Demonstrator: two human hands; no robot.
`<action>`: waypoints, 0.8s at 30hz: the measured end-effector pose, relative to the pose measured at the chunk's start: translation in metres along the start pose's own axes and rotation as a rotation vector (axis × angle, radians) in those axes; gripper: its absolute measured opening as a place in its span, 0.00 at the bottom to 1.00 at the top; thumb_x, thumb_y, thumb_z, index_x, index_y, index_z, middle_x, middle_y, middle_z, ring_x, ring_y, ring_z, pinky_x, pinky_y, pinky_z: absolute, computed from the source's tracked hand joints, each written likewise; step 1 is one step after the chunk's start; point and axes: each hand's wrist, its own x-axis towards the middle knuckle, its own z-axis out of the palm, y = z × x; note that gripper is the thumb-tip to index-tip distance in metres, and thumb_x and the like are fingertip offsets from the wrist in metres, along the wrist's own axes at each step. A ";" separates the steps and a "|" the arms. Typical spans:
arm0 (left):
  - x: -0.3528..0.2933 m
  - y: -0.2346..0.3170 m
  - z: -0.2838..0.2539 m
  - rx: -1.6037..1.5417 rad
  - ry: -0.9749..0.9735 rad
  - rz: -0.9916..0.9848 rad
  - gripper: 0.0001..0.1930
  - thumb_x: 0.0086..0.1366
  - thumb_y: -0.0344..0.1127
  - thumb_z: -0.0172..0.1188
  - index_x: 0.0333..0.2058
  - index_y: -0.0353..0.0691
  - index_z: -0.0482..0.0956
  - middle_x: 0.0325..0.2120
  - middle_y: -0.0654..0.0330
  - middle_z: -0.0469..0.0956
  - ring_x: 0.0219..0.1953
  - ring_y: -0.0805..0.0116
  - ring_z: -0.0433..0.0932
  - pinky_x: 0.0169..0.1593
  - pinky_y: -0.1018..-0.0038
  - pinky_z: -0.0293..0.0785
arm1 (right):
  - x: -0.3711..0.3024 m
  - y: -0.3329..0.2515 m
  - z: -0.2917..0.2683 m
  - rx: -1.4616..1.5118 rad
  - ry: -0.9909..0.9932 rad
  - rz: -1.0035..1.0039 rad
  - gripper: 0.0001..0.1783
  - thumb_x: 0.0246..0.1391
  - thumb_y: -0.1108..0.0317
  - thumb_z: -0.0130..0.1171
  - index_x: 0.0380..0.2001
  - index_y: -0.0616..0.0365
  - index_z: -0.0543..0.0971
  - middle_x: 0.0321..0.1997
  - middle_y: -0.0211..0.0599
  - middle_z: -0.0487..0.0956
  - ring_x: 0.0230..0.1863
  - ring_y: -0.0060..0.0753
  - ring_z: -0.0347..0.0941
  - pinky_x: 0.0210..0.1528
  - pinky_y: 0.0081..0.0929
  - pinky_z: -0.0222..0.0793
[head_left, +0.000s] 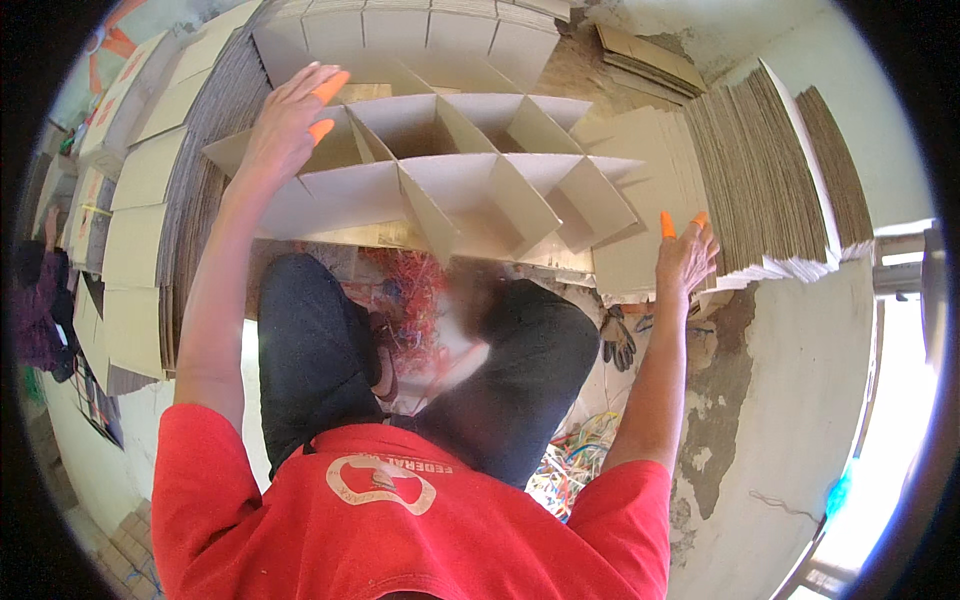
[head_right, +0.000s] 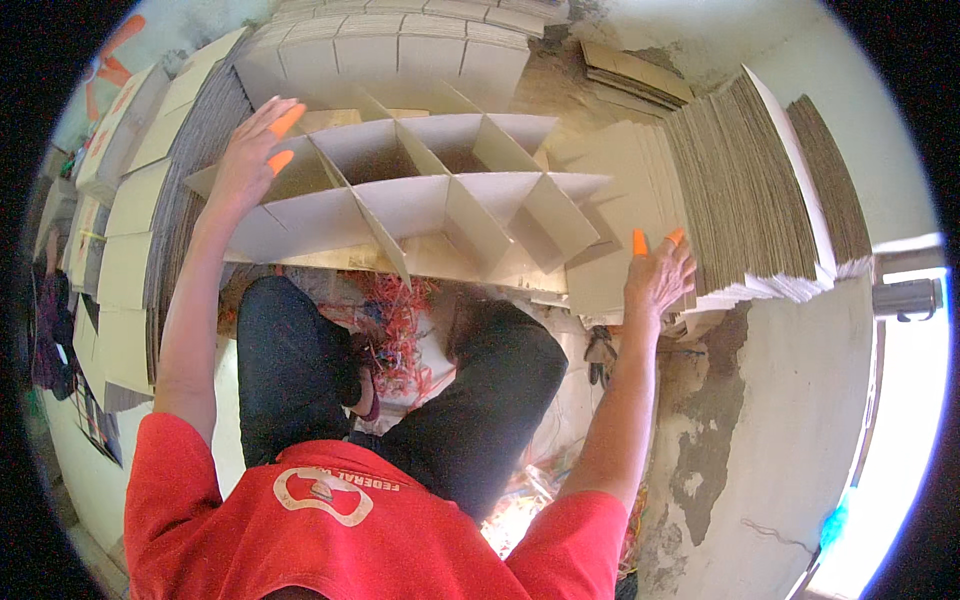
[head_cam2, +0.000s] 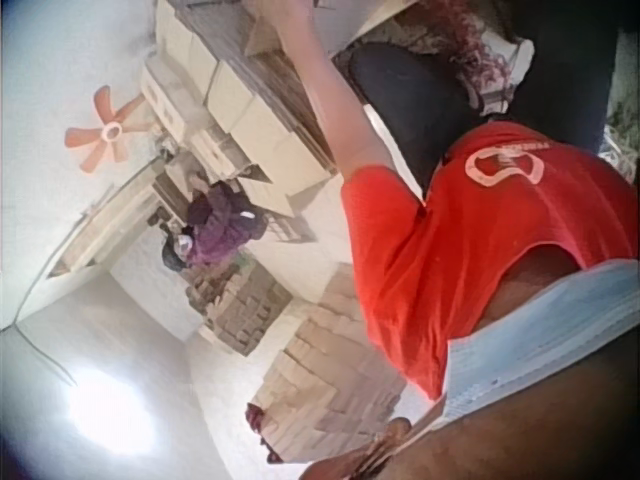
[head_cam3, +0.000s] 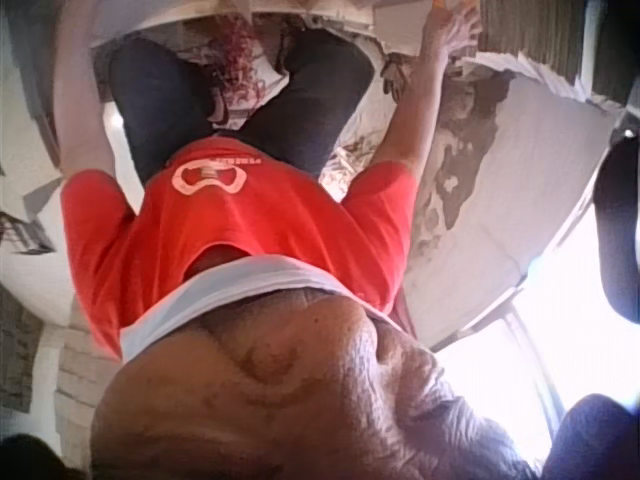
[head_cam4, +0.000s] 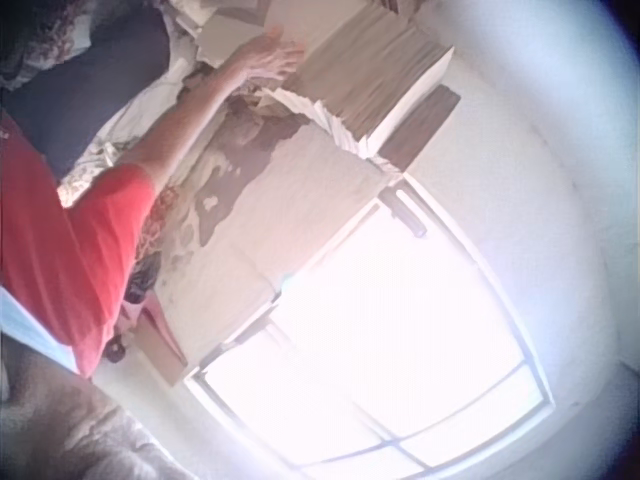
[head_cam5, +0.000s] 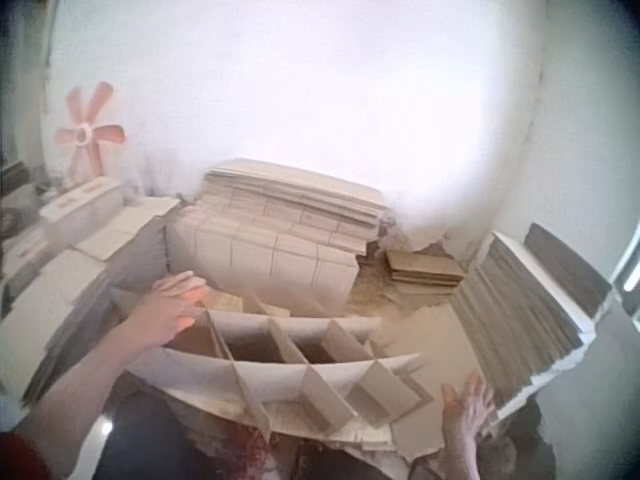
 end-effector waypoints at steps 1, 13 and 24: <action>-0.006 0.006 -0.008 -0.034 0.047 -0.048 0.27 0.57 0.24 0.59 0.57 0.45 0.71 0.59 0.58 0.69 0.65 0.57 0.62 0.66 0.65 0.58 | 0.003 0.009 0.001 -0.019 -0.094 0.066 0.37 0.55 0.43 0.57 0.60 0.57 0.67 0.59 0.43 0.70 0.58 0.49 0.64 0.54 0.54 0.60; -0.113 0.003 -0.026 -0.264 0.145 -0.385 0.22 0.56 0.26 0.64 0.51 0.44 0.78 0.54 0.55 0.74 0.59 0.61 0.69 0.62 0.68 0.65 | 0.041 0.057 0.001 0.319 -0.022 0.090 0.17 0.48 0.60 0.66 0.38 0.57 0.75 0.34 0.51 0.80 0.37 0.56 0.77 0.37 0.46 0.70; -0.115 -0.005 -0.013 -0.033 0.217 -0.181 0.25 0.49 0.34 0.69 0.49 0.44 0.78 0.46 0.54 0.77 0.51 0.56 0.71 0.58 0.62 0.64 | 0.014 -0.116 -0.217 1.138 0.035 -0.370 0.35 0.46 0.83 0.65 0.60 0.58 0.69 0.49 0.34 0.80 0.49 0.22 0.74 0.52 0.22 0.71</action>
